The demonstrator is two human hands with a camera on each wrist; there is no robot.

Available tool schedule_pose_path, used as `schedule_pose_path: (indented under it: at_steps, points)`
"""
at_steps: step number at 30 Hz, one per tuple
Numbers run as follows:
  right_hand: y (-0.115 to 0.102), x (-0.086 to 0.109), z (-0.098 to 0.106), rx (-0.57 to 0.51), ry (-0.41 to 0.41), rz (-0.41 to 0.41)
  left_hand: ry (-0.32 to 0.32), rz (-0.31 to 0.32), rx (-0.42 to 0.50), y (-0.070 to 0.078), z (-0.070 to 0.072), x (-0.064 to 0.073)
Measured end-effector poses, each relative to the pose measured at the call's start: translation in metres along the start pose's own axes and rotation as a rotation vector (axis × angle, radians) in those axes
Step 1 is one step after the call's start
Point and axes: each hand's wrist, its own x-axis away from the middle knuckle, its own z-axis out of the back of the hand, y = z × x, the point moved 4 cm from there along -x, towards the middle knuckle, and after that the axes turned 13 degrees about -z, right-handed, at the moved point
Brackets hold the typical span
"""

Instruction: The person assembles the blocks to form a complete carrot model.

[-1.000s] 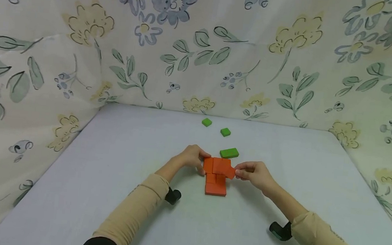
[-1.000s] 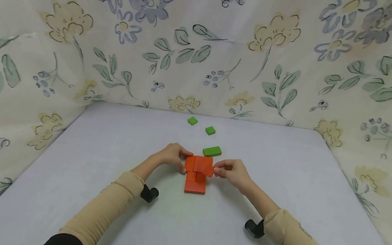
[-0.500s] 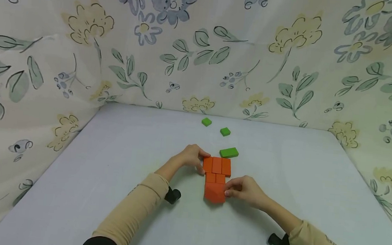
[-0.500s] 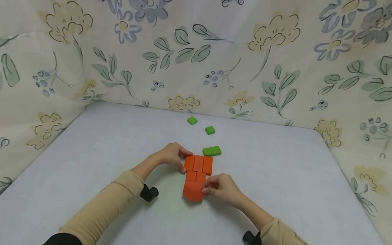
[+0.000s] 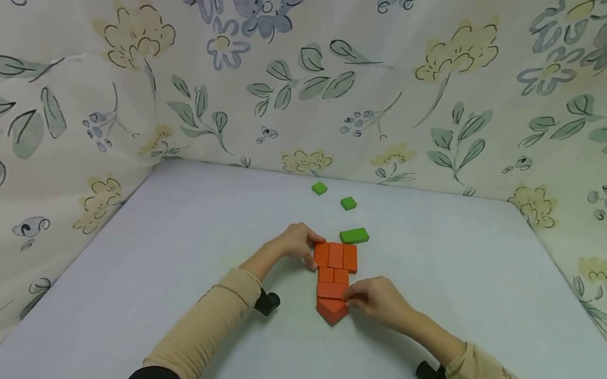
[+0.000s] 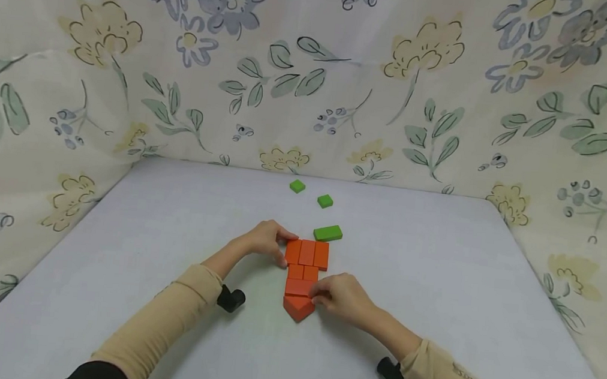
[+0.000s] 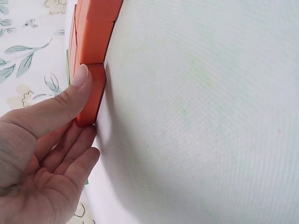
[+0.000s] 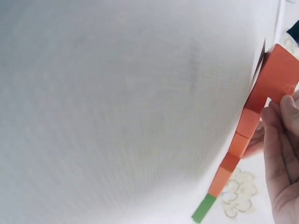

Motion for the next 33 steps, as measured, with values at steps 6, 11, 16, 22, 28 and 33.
schedule_pose_path:
  at_steps: [6,11,16,22,28,33]
  points:
    - [-0.0044,0.0015,0.0016,0.042,0.022,0.031,0.002,0.005,0.009,-0.0011,-0.0003,-0.0002]
    - [-0.0044,0.0013,0.0031,0.065,0.041,0.041,-0.003,0.014,0.015,-0.0015,-0.0008,-0.0003]
    - [-0.0013,0.0009,0.0039,0.072,0.044,0.030,-0.003,0.007,0.012,-0.0007,-0.0004,-0.0005]
    - [0.0029,-0.0003,0.0045,0.038,0.007,-0.036,-0.006,0.001,-0.001,-0.0002,0.0001,-0.0008]
    - [0.0033,-0.0014,0.0049,0.028,-0.005,-0.064,-0.005,0.002,-0.012,0.0002,0.0004,-0.0008]
    - [0.0017,-0.0015,0.0049,0.067,0.001,-0.052,-0.007,0.005,0.003,-0.0007,-0.0007,-0.0010]
